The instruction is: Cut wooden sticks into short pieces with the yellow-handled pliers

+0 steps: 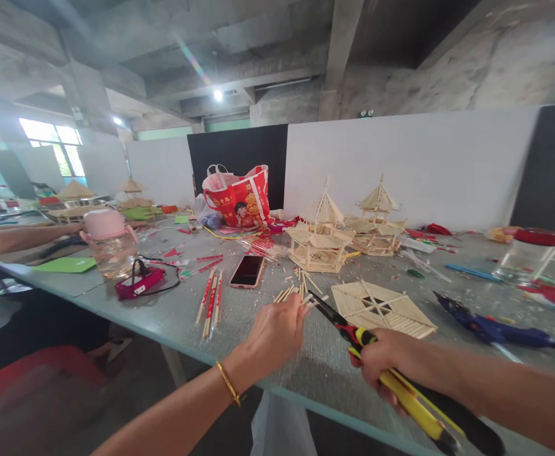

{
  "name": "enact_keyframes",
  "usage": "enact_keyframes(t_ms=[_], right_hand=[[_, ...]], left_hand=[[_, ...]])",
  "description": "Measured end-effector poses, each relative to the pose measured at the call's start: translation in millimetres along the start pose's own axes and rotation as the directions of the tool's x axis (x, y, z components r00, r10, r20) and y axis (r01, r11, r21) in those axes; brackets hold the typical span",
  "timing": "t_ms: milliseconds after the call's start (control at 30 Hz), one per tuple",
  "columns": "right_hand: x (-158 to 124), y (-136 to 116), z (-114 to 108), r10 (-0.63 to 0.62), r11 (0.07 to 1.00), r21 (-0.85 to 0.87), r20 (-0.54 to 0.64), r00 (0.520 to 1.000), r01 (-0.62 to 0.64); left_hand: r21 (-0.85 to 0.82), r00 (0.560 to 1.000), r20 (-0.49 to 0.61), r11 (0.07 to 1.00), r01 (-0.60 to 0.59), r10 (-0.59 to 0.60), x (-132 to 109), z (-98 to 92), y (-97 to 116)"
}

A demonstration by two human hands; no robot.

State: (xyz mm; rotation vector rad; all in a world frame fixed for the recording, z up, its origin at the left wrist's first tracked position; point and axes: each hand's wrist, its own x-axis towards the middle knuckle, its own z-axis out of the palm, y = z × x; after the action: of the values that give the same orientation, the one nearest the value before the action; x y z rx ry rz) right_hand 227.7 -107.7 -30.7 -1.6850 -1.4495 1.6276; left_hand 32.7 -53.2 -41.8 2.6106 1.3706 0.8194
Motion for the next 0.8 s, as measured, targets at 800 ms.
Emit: enact_keyframes(t_ms=[800], right_hand=[[-23.3, 11.3, 5.9, 0.000, 0.904, 0.422, 0.149, 0.989, -0.064]], left_hand=[[-0.227, 0.970, 0.200, 0.957, 0.182, -0.137, 44.8, -20.3, -28.2]])
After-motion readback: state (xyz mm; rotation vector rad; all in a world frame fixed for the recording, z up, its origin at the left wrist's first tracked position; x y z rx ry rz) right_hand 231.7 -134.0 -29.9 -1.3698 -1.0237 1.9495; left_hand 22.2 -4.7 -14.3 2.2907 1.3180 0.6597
